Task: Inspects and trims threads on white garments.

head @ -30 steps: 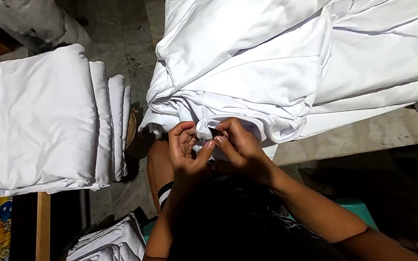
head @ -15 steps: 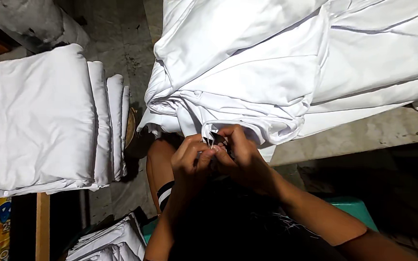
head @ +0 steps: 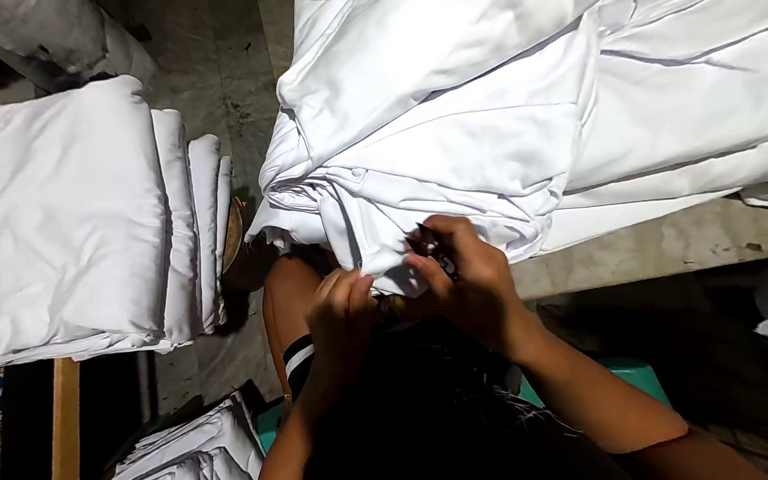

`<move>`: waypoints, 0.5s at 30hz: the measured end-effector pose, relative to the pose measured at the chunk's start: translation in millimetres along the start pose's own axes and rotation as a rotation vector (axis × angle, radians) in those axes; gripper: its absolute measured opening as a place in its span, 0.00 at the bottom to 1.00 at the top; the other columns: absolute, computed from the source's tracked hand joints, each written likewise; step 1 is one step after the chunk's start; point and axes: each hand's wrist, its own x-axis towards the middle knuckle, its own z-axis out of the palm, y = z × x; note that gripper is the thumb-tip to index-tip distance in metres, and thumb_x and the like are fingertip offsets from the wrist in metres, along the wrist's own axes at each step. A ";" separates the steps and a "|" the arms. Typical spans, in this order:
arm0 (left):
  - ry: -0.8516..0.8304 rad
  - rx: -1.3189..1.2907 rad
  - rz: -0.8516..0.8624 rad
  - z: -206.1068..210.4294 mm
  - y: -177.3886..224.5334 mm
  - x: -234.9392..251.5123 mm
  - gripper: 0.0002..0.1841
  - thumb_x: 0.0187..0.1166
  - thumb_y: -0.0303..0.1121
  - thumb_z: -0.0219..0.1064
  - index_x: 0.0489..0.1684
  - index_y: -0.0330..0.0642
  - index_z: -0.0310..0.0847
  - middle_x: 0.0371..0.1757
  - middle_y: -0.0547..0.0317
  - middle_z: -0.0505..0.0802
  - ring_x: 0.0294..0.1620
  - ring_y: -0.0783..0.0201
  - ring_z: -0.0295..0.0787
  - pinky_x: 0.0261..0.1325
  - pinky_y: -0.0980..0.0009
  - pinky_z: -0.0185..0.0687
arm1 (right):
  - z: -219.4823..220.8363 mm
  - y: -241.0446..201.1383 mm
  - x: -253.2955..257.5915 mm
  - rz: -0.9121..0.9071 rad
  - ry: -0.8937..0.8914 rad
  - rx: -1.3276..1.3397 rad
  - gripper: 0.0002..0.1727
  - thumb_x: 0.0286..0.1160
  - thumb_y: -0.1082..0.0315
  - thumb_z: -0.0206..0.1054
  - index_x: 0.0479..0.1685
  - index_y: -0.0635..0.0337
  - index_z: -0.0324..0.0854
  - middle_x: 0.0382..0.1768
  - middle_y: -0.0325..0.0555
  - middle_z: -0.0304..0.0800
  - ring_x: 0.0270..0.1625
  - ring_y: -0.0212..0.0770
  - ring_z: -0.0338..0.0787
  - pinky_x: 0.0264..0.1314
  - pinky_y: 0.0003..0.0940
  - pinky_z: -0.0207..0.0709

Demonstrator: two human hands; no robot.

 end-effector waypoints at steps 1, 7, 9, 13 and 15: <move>-0.005 -0.033 0.044 -5.8 -1.9 -3.8 0.18 0.86 0.36 0.60 0.27 0.32 0.85 0.23 0.59 0.86 0.29 0.79 0.82 0.40 0.86 0.77 | -5.2 2.5 -5.9 -0.009 -0.007 -0.011 0.15 0.81 0.66 0.64 0.52 0.73 0.78 0.33 0.52 0.85 0.30 0.32 0.82 0.36 0.19 0.76; -0.214 -0.752 -0.219 3.4 -3.5 -16.6 0.14 0.90 0.37 0.55 0.40 0.49 0.89 0.43 0.70 0.98 0.46 0.77 0.94 0.52 0.76 0.89 | -10.6 10.3 -24.7 -0.006 -0.026 -0.067 0.15 0.82 0.64 0.64 0.49 0.71 0.83 0.34 0.55 0.86 0.32 0.38 0.83 0.36 0.23 0.77; -0.178 -1.016 -0.330 13.9 -2.0 -18.0 0.14 0.88 0.41 0.59 0.38 0.55 0.91 0.44 0.70 0.97 0.52 0.72 0.95 0.63 0.68 0.89 | -9.1 9.5 -27.5 0.023 -0.029 -0.074 0.15 0.82 0.64 0.63 0.48 0.71 0.83 0.33 0.54 0.85 0.30 0.37 0.82 0.34 0.23 0.76; -0.060 -1.357 -0.365 25.7 2.4 -14.6 0.10 0.84 0.37 0.64 0.38 0.58 0.95 0.39 0.77 0.95 0.50 0.78 0.91 0.69 0.70 0.83 | -0.8 7.5 -30.9 0.091 -0.020 -0.089 0.14 0.80 0.64 0.64 0.46 0.71 0.83 0.33 0.55 0.88 0.30 0.38 0.86 0.35 0.23 0.79; -0.030 -1.310 -0.339 30.2 2.2 -15.7 0.10 0.83 0.37 0.65 0.38 0.58 0.95 0.40 0.77 0.95 0.50 0.80 0.91 0.69 0.73 0.82 | 2.9 4.3 -30.8 0.131 -0.033 -0.083 0.14 0.80 0.64 0.63 0.45 0.71 0.83 0.31 0.54 0.88 0.29 0.37 0.85 0.34 0.23 0.78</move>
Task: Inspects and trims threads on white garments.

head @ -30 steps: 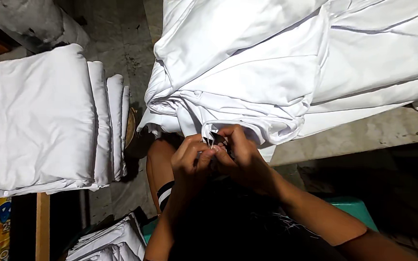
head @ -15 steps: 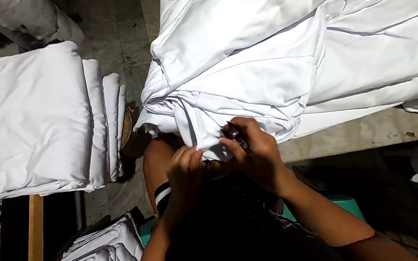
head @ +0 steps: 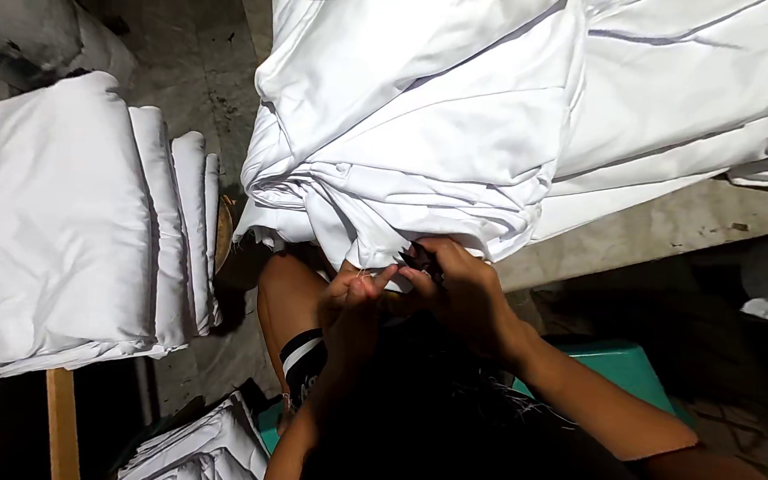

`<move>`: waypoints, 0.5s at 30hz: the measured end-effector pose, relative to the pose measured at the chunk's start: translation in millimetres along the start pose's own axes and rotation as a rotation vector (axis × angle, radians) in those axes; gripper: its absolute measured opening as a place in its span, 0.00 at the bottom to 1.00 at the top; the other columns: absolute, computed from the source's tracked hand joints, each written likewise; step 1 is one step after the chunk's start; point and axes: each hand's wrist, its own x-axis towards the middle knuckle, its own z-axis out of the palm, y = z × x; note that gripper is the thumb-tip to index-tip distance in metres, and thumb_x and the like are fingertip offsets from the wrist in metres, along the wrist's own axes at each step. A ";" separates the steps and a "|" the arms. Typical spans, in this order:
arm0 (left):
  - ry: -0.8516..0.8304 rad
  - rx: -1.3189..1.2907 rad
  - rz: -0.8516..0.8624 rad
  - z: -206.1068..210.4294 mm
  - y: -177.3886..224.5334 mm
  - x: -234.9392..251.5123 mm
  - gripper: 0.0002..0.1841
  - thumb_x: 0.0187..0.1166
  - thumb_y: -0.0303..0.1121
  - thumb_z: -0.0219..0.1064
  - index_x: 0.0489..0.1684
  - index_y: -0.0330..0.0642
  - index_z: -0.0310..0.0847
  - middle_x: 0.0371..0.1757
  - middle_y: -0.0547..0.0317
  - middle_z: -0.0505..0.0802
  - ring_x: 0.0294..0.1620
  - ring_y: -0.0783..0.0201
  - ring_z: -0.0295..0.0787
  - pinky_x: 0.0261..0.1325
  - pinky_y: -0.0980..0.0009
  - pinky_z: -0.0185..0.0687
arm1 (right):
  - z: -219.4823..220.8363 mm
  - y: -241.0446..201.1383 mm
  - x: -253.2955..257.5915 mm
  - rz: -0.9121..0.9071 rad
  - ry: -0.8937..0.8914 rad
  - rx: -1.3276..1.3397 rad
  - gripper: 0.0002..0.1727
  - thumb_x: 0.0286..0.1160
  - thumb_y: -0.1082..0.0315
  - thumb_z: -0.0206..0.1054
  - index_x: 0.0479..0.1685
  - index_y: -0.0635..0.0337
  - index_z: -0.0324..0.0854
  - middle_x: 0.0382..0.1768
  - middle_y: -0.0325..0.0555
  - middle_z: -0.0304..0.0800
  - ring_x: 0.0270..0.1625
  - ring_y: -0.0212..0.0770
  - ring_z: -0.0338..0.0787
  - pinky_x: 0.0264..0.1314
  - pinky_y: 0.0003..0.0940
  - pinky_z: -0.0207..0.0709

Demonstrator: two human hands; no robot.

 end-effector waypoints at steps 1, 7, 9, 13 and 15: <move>-0.012 0.047 0.020 -1.4 -2.6 -0.3 0.10 0.84 0.38 0.64 0.39 0.59 0.95 0.41 0.78 0.95 0.52 0.81 0.90 0.70 0.74 0.80 | 1.3 -2.8 0.2 0.024 -0.012 0.006 0.15 0.80 0.63 0.63 0.46 0.70 0.84 0.31 0.53 0.88 0.29 0.37 0.85 0.34 0.23 0.79; -0.027 0.270 0.094 -0.8 -9.4 -2.3 0.12 0.87 0.42 0.61 0.39 0.62 0.93 0.39 0.84 0.93 0.46 0.88 0.86 0.55 0.85 0.79 | 12.5 -12.1 6.0 -0.001 0.018 -0.065 0.17 0.79 0.62 0.63 0.43 0.74 0.84 0.26 0.56 0.86 0.25 0.44 0.86 0.30 0.30 0.79; -0.041 0.307 0.115 -3.1 -11.5 -2.1 0.12 0.87 0.42 0.60 0.39 0.61 0.92 0.38 0.84 0.92 0.44 0.88 0.85 0.51 0.86 0.79 | 14.8 -12.3 9.0 -0.004 0.034 -0.058 0.16 0.78 0.64 0.63 0.41 0.73 0.84 0.24 0.54 0.84 0.23 0.43 0.84 0.28 0.29 0.77; -0.038 0.388 0.161 -6.2 -14.7 -1.1 0.12 0.87 0.44 0.61 0.37 0.62 0.91 0.42 0.85 0.91 0.49 0.88 0.83 0.56 0.85 0.77 | 16.9 -13.2 11.0 -0.010 0.028 -0.037 0.13 0.78 0.66 0.63 0.41 0.72 0.84 0.25 0.53 0.85 0.25 0.41 0.85 0.30 0.26 0.78; -0.035 0.400 0.170 -7.1 -15.5 -0.8 0.12 0.87 0.45 0.61 0.37 0.62 0.91 0.41 0.85 0.91 0.49 0.88 0.83 0.56 0.85 0.77 | 17.8 -12.8 10.8 -0.023 0.023 -0.036 0.13 0.78 0.68 0.62 0.41 0.72 0.85 0.25 0.54 0.85 0.25 0.42 0.85 0.31 0.27 0.79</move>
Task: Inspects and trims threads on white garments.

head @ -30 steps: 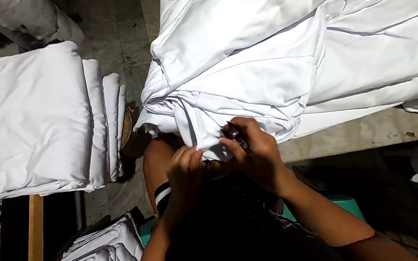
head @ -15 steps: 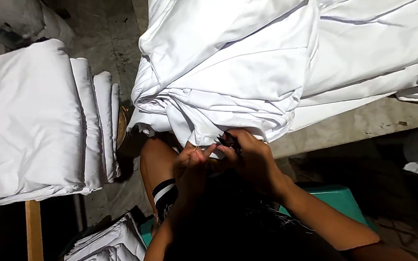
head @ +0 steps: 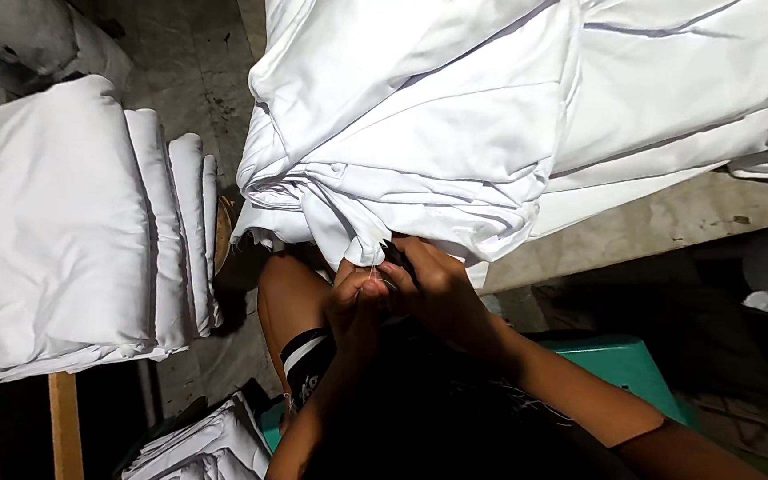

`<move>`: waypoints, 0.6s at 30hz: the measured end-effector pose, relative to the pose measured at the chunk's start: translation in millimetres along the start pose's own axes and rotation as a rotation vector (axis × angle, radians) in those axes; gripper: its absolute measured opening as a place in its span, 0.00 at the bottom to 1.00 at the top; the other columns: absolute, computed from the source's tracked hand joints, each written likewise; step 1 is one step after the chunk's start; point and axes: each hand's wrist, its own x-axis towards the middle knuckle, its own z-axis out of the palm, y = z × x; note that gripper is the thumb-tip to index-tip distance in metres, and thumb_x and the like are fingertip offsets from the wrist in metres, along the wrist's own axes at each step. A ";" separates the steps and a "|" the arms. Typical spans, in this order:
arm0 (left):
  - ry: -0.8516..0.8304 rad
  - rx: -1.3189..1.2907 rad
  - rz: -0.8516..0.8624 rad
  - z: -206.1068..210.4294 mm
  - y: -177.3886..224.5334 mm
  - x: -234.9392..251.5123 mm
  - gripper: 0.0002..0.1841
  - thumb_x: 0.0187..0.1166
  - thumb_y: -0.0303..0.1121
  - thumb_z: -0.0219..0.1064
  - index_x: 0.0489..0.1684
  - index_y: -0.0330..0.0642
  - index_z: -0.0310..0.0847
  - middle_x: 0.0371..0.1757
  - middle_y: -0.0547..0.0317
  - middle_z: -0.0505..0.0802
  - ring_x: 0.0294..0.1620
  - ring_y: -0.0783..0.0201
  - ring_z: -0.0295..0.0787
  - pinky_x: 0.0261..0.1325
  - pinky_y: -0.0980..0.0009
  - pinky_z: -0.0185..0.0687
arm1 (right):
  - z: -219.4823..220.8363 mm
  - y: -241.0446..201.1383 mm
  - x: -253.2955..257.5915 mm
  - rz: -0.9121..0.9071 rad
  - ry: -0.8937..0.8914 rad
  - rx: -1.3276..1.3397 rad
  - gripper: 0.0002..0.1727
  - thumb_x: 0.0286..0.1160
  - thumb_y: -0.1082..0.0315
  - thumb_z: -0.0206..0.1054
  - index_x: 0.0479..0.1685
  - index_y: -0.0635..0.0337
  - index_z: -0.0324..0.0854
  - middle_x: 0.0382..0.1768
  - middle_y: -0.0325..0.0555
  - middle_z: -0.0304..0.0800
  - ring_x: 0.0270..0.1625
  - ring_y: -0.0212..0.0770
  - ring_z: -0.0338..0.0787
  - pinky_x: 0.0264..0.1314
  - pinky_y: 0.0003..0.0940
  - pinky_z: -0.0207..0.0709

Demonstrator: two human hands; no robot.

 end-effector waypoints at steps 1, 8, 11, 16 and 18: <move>-0.001 -0.003 0.003 -0.1 -0.4 -0.3 0.12 0.87 0.44 0.61 0.37 0.61 0.91 0.41 0.85 0.91 0.48 0.88 0.83 0.56 0.85 0.77 | -0.1 0.4 -0.3 0.000 -0.004 0.004 0.13 0.79 0.67 0.62 0.41 0.72 0.85 0.25 0.53 0.86 0.25 0.41 0.85 0.31 0.27 0.79; -0.021 0.097 0.044 -1.7 0.4 0.2 0.11 0.87 0.44 0.60 0.40 0.63 0.91 0.44 0.87 0.91 0.50 0.91 0.83 0.56 0.87 0.77 | 3.0 0.2 -2.2 0.007 0.033 -0.009 0.14 0.80 0.66 0.61 0.41 0.72 0.84 0.25 0.53 0.85 0.24 0.40 0.84 0.29 0.25 0.77; -0.039 0.086 0.069 -3.0 -0.5 -0.2 0.11 0.88 0.43 0.60 0.43 0.64 0.91 0.54 0.85 0.90 0.59 0.86 0.82 0.65 0.82 0.77 | 1.9 3.0 -1.6 -0.005 0.033 -0.008 0.13 0.81 0.70 0.60 0.41 0.72 0.86 0.25 0.54 0.88 0.27 0.42 0.88 0.33 0.27 0.81; -0.132 0.274 0.095 -8.4 7.6 -13.1 0.12 0.89 0.45 0.58 0.44 0.66 0.90 0.72 0.85 0.81 0.79 0.80 0.71 0.82 0.70 0.71 | -11.9 9.1 -2.1 0.029 0.027 -0.029 0.15 0.78 0.67 0.64 0.49 0.74 0.86 0.33 0.58 0.92 0.33 0.45 0.91 0.40 0.31 0.83; -0.272 0.322 0.051 -11.5 7.6 -20.7 0.21 0.92 0.49 0.50 0.35 0.51 0.86 0.68 0.74 0.85 0.75 0.79 0.75 0.79 0.73 0.72 | -23.0 15.7 -3.3 -0.022 0.062 -0.037 0.15 0.79 0.67 0.64 0.50 0.75 0.84 0.35 0.59 0.91 0.35 0.43 0.90 0.42 0.28 0.83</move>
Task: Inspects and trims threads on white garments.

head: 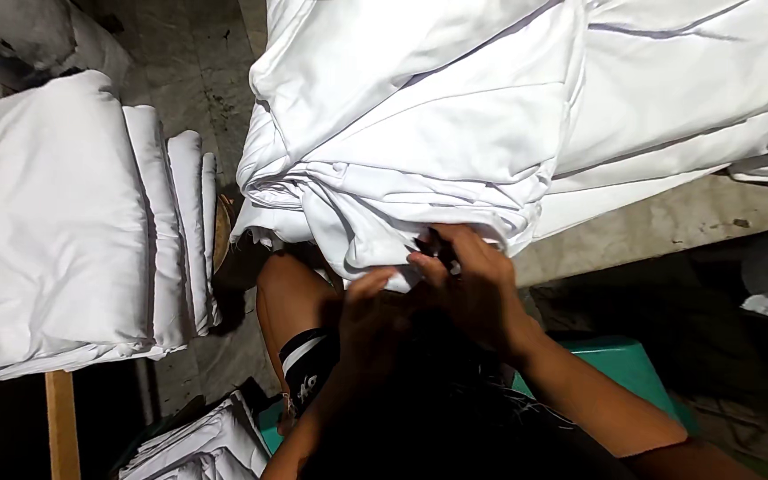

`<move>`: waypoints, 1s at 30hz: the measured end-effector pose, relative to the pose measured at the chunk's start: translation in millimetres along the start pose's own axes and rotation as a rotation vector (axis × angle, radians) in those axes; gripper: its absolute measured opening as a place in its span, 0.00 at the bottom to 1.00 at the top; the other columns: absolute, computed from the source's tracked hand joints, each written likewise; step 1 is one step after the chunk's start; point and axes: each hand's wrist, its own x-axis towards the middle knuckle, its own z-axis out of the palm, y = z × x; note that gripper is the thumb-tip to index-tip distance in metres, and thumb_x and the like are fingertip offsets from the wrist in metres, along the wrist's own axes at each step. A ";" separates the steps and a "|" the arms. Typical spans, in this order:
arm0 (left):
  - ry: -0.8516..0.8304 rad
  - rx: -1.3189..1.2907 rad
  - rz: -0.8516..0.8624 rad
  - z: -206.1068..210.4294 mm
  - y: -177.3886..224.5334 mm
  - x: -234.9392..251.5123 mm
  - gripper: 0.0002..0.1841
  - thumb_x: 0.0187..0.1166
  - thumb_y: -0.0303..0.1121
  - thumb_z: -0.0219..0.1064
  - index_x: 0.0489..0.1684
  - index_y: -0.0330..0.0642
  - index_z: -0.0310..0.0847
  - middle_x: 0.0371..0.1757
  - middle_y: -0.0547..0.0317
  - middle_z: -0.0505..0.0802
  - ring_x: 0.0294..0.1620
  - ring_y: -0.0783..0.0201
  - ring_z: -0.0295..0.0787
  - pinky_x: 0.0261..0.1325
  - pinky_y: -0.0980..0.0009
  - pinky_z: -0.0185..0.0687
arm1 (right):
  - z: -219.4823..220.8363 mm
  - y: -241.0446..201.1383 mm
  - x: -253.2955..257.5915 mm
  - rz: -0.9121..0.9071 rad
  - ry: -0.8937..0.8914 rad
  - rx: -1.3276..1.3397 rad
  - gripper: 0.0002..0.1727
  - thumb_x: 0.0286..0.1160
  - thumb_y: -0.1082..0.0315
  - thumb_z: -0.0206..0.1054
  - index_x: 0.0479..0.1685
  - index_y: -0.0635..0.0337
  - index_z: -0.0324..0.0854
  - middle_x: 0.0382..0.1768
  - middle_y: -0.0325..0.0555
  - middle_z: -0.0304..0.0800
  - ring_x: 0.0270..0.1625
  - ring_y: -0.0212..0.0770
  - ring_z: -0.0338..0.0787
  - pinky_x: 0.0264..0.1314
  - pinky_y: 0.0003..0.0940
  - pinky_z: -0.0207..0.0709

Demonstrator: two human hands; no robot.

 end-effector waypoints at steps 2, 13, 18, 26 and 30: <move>-0.117 -0.214 -0.143 4.0 -1.1 0.9 0.32 0.91 0.58 0.42 0.35 0.43 0.86 0.60 0.66 0.91 0.66 0.78 0.82 0.70 0.75 0.78 | -9.2 1.1 -1.8 -0.034 0.006 0.005 0.15 0.83 0.65 0.62 0.48 0.73 0.82 0.34 0.56 0.87 0.35 0.38 0.87 0.42 0.22 0.79; 0.575 -0.661 -0.472 25.0 23.3 49.3 0.18 0.89 0.26 0.46 0.43 0.49 0.87 0.43 0.63 0.97 0.44 0.67 0.97 0.50 0.66 0.95 | -6.5 0.6 -4.6 0.015 -0.007 -0.079 0.13 0.80 0.67 0.64 0.44 0.71 0.85 0.29 0.55 0.89 0.29 0.42 0.88 0.33 0.27 0.80; 0.619 -0.737 -0.352 25.0 20.1 44.4 0.17 0.88 0.27 0.53 0.42 0.49 0.92 0.45 0.62 0.98 0.49 0.67 0.97 0.58 0.67 0.91 | 5.7 1.4 -6.2 0.049 -0.022 -0.100 0.13 0.79 0.66 0.64 0.43 0.70 0.86 0.27 0.55 0.88 0.28 0.44 0.89 0.32 0.31 0.79; 0.576 -0.744 -0.347 22.9 14.5 44.8 0.11 0.86 0.33 0.61 0.45 0.49 0.92 0.47 0.60 0.98 0.51 0.64 0.97 0.62 0.63 0.90 | 6.8 -5.2 -4.3 0.065 -0.001 -0.158 0.17 0.82 0.62 0.59 0.40 0.70 0.83 0.19 0.51 0.83 0.17 0.46 0.83 0.17 0.38 0.70; 0.537 -0.603 -0.264 23.4 11.9 44.0 0.09 0.83 0.38 0.66 0.44 0.56 0.94 0.44 0.69 0.98 0.48 0.73 0.95 0.58 0.72 0.90 | 7.4 -17.4 -2.5 -0.019 -0.006 -0.146 0.16 0.85 0.64 0.56 0.37 0.67 0.83 0.17 0.48 0.81 0.14 0.43 0.80 0.14 0.35 0.66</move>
